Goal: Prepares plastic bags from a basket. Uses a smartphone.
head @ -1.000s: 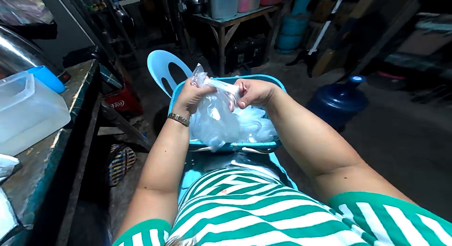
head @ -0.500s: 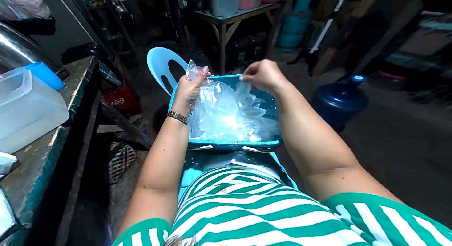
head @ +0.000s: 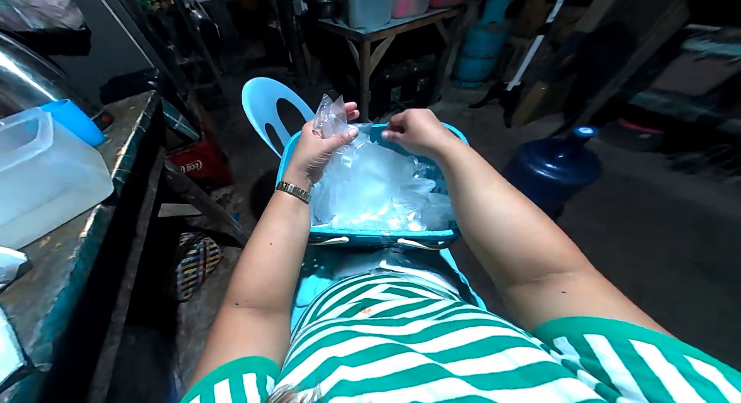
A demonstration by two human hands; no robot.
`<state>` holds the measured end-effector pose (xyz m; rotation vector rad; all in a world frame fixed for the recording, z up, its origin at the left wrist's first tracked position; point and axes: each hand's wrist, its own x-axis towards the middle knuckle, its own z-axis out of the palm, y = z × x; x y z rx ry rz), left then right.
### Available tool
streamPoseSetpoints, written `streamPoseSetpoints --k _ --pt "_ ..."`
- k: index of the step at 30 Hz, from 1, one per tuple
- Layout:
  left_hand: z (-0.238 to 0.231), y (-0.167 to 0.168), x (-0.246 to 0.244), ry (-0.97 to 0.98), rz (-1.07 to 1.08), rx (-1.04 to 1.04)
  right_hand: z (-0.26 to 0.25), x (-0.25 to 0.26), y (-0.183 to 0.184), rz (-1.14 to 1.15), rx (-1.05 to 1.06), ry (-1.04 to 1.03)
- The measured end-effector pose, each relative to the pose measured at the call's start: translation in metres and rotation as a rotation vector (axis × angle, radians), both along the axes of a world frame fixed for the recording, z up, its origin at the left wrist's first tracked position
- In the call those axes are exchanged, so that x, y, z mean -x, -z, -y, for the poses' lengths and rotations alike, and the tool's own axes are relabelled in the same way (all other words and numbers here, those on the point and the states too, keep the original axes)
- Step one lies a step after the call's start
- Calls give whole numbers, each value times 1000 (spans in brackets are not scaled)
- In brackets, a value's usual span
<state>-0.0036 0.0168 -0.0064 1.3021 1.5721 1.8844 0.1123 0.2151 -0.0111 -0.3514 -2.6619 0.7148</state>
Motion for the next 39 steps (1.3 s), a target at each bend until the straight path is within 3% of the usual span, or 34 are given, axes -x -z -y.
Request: streamPoseSetpoints --k 3,5,7,12,16,22,25,28,31,33,36,39 --pt "0 1 -2 48 -17 -15 19 -4 -4 -342 322 -77" --pt "-1 2 -3 52 -12 -26 28 -5 -5 -430 499 -253" --pt "-1 1 -6 15 17 -21 32 -2 -2 -459 462 -315" --pt "-3 -3 -11 -171 69 8 38 -3 -5 -437 419 -165" --pt "0 -4 -16 -67 133 -48 42 -2 -5 -425 517 -180" --pt "14 -4 -25 75 254 -148 48 -4 -13 -498 989 -241" --pt "20 -4 -26 145 257 -50 46 -6 -13 -583 1183 -313" --pt "26 -8 -28 247 159 44 45 -1 -9 -527 1170 -282" --pt "28 1 -19 348 220 -82 43 -6 -12 -312 1149 -287" --pt "23 14 -2 448 297 -240 44 -19 -16 -165 1040 -530" --pt "18 15 1 363 405 -300 34 -19 -7 -238 1011 -901" --pt "20 2 -4 314 428 -137 33 -20 -5 -439 1209 -786"
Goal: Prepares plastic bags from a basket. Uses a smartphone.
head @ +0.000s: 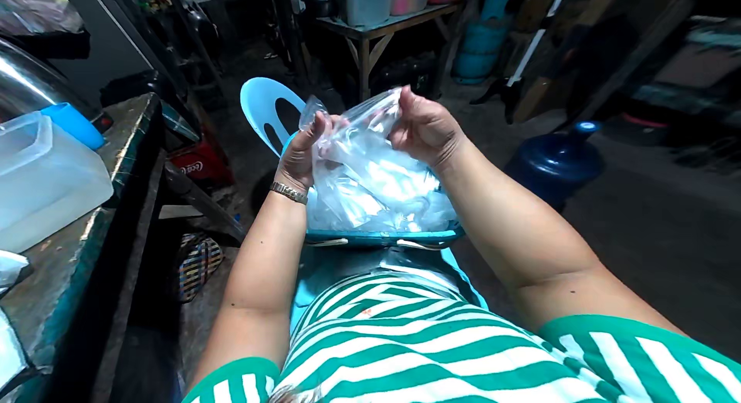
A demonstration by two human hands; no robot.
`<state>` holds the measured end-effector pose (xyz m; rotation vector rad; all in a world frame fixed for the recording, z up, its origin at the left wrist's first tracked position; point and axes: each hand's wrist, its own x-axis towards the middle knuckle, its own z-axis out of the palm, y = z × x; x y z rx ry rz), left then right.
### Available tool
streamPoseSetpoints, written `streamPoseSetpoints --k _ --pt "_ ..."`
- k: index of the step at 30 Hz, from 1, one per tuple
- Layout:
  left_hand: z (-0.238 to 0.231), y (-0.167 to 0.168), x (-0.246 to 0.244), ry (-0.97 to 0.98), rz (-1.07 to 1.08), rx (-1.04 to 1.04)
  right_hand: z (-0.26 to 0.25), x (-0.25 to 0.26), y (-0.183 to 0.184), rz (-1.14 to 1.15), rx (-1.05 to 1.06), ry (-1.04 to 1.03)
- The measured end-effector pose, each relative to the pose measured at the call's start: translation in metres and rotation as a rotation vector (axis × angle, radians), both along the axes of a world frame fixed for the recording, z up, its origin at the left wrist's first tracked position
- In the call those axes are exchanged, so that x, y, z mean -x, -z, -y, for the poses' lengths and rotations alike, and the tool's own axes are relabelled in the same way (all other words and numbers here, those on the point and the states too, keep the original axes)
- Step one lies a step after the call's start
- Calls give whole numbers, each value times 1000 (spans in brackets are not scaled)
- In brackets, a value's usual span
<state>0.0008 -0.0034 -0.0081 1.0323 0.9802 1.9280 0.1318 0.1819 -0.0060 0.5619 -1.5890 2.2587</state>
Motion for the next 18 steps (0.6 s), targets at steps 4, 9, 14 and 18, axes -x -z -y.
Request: streamPoseSetpoints --k 4,9,14,18 --pt "-5 4 5 261 -201 -10 2 8 -3 108 53 67" --pt "2 4 -2 106 -120 -113 5 3 -6 255 -298 91" --pt "-4 -6 -9 -68 -135 155 -12 5 6 -32 -398 -238" --pt "1 2 -2 111 -196 52 -4 2 1 31 -62 -79"
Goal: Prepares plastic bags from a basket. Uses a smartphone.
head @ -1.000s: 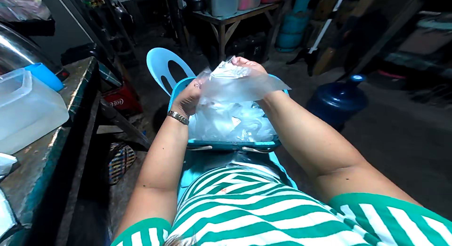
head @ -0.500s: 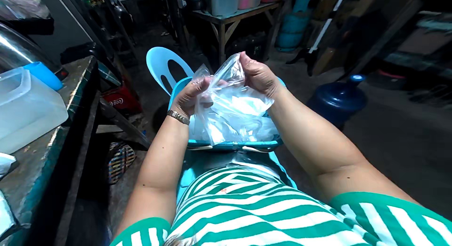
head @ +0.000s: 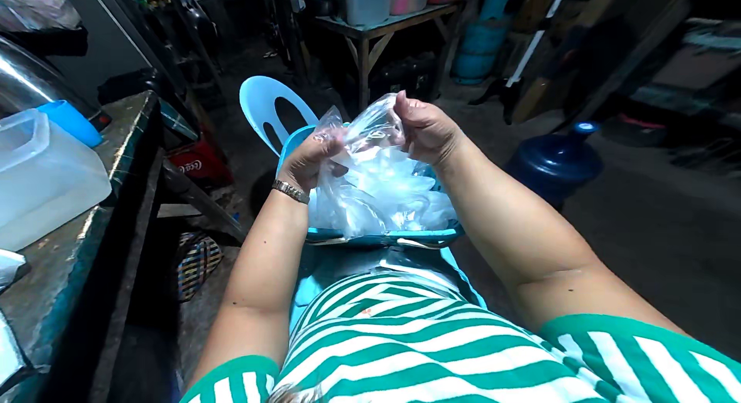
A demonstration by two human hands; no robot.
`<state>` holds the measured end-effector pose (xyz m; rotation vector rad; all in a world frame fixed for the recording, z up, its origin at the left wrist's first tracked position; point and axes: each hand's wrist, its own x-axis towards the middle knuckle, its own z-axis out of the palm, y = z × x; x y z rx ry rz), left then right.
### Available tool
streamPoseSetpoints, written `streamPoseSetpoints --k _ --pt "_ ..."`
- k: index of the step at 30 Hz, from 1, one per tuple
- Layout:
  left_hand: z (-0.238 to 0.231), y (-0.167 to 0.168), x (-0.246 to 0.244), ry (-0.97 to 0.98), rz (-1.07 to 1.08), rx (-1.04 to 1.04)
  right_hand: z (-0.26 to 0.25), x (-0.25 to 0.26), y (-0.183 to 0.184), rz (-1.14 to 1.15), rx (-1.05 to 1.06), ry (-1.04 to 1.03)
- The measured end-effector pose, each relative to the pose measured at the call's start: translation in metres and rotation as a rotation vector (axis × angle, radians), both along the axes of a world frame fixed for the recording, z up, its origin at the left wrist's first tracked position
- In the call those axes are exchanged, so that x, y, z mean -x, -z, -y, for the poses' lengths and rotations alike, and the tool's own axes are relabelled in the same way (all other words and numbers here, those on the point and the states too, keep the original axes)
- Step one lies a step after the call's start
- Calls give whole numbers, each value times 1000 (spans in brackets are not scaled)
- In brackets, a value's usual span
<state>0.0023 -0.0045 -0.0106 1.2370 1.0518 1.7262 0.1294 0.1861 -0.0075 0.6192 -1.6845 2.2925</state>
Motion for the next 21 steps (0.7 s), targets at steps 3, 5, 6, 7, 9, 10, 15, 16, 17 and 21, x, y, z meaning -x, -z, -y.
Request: streamPoseSetpoints --k 3,5,6,7,9,10,15,16,17,21 --pt "3 2 5 95 -87 -143 9 0 -8 188 -104 142" --pt "4 -2 -2 -105 -61 -113 10 -1 -10 250 -284 139" --pt "-1 -4 -4 -207 -56 -67 9 -1 -9 238 -373 99" --pt "-7 -5 -3 -311 -88 -29 6 -1 -7 205 -446 39" --pt "-18 -5 0 -527 -180 20 2 0 -6 147 -529 -26" --pt "-21 -5 2 -613 -185 28 2 -2 -6 139 -532 7" --pt "-24 -9 5 -755 -99 130 -1 -1 -9 23 -324 533" --pt "-23 -9 5 -751 -88 133 -3 2 -10 9 -243 631" --pt "-23 -9 5 -737 -83 115 -4 4 -11 -2 -154 708" --pt "-23 -12 2 -627 56 1 -8 11 -11 86 -9 917"
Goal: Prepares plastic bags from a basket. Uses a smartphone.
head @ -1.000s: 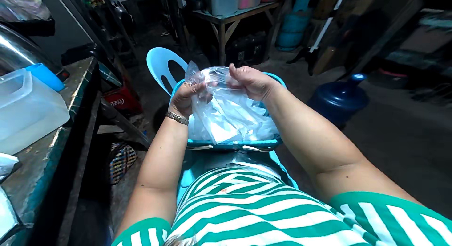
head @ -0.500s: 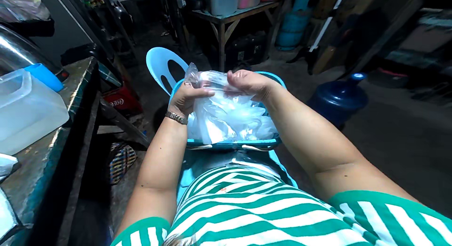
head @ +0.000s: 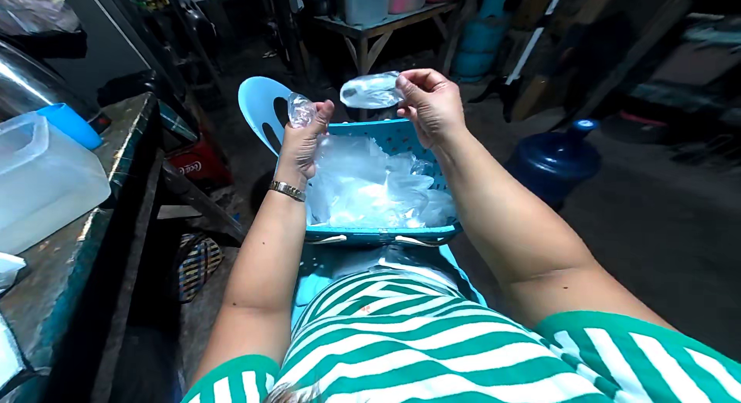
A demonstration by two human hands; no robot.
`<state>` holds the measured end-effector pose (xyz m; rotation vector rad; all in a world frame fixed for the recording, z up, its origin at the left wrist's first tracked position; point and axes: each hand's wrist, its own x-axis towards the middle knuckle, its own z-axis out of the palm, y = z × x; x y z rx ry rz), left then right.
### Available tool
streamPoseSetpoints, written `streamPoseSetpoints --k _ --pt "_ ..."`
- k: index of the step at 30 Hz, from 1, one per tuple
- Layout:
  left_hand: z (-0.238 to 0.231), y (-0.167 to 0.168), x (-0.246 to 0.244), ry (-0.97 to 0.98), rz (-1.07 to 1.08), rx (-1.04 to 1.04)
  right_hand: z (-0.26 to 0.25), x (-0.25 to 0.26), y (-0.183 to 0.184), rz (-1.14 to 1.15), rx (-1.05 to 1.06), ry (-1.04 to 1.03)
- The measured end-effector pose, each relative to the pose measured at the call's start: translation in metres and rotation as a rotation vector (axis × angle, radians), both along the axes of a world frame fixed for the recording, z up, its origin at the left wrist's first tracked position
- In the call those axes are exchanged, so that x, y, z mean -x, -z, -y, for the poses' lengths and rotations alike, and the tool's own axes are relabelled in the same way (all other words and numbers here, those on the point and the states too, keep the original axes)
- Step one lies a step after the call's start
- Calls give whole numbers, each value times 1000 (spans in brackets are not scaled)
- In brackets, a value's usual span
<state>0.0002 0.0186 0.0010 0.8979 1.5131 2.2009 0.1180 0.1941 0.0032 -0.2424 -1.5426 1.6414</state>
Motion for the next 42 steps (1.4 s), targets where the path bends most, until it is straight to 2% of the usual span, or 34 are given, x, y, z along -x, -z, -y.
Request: streamPoseSetpoints --k 2,5,7,8,10,12,16,18,20,24,26,30,33,35,38,40,42 --pt "-1 -1 3 81 96 -66 5 5 4 164 0 -54" --pt "0 -2 4 183 192 -128 23 13 12 467 -67 -287" --pt "0 -1 5 210 191 -118 35 13 15 698 -284 -417" --pt "0 -1 6 205 180 -102 38 14 18 796 -443 -413" --pt "0 0 7 180 132 -64 32 22 30 841 -758 -252" --pt "0 0 6 163 92 -15 21 21 26 777 -838 -102" --pt "-4 0 2 150 63 36 13 8 7 429 -536 43" --pt "-5 0 1 133 44 51 18 8 9 211 -378 -84" --pt "-5 0 -2 127 30 66 26 7 14 115 -424 -207" --pt "-2 1 -6 186 -6 122 33 11 20 235 -573 -149" --pt "-3 3 -8 128 -63 96 30 13 18 292 -588 -78" --pt "-4 3 -1 -15 -113 85 25 10 13 278 -498 -55" --pt "-2 4 -1 55 -137 160 24 14 14 258 -422 -63" --pt "2 5 -2 187 -198 223 24 16 15 209 -287 -71" --pt "5 6 0 406 -261 273 22 16 10 60 122 -159" --pt "2 6 2 406 -254 259 21 13 5 5 316 -232" --pt "-1 5 2 304 -185 208 21 13 5 41 307 -306"
